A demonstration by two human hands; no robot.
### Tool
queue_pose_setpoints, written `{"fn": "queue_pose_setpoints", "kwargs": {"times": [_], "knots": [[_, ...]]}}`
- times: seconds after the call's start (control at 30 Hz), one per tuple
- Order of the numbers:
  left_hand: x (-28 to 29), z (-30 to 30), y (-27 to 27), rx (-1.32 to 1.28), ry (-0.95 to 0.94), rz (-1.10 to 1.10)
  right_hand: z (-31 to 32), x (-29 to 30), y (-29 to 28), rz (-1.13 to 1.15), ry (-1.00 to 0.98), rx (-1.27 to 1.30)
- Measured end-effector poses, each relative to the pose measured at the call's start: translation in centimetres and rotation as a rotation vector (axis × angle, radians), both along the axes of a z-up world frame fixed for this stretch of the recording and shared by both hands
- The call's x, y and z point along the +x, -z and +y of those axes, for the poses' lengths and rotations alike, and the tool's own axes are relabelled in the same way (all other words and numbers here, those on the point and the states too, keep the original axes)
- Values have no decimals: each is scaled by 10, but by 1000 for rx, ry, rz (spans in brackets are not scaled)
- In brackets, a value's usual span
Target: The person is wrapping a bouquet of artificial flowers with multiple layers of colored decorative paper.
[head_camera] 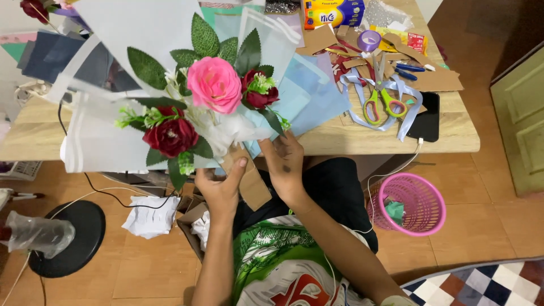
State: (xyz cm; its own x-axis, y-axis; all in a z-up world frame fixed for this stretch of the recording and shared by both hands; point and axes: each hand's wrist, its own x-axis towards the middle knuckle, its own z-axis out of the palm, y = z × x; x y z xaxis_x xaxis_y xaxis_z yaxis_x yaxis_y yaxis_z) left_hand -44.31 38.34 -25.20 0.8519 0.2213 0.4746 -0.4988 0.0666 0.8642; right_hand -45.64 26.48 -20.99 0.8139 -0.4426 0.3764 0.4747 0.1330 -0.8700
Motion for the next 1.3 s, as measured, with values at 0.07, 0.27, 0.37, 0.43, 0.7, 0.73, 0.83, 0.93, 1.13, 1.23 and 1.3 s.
{"fn": "queue_pose_setpoints", "kwargs": {"times": [0.07,0.27,0.37,0.43,0.7,0.73,0.83,0.93,1.13,1.23,1.3], "knots": [[6,3,26,17,-2,14,-4,2,3,-1,-2,-26],[10,1,39,4,11,28,-3,0,32,-25,-42,-105],[21,7,77,-34,38,63,-2,-1,55,-59,-9,-210],[18,10,82,-55,54,80,1,-8,39,-73,35,-296],[7,11,40,25,161,85,-13,3,39,-275,35,-252],[6,10,39,25,162,83,-10,0,28,-276,36,-252],[-3,-3,20,108,142,174,-4,-8,5,-292,-11,-174],[-18,-22,-14,156,203,452,3,-11,4,-269,-16,-150],[-23,-19,-13,151,213,452,-6,-1,43,-242,-151,-5],[-23,-19,-12,147,219,448,-3,1,46,-249,-24,-92],[-22,-18,-11,142,223,446,-5,-3,34,-249,-13,-126]]}}
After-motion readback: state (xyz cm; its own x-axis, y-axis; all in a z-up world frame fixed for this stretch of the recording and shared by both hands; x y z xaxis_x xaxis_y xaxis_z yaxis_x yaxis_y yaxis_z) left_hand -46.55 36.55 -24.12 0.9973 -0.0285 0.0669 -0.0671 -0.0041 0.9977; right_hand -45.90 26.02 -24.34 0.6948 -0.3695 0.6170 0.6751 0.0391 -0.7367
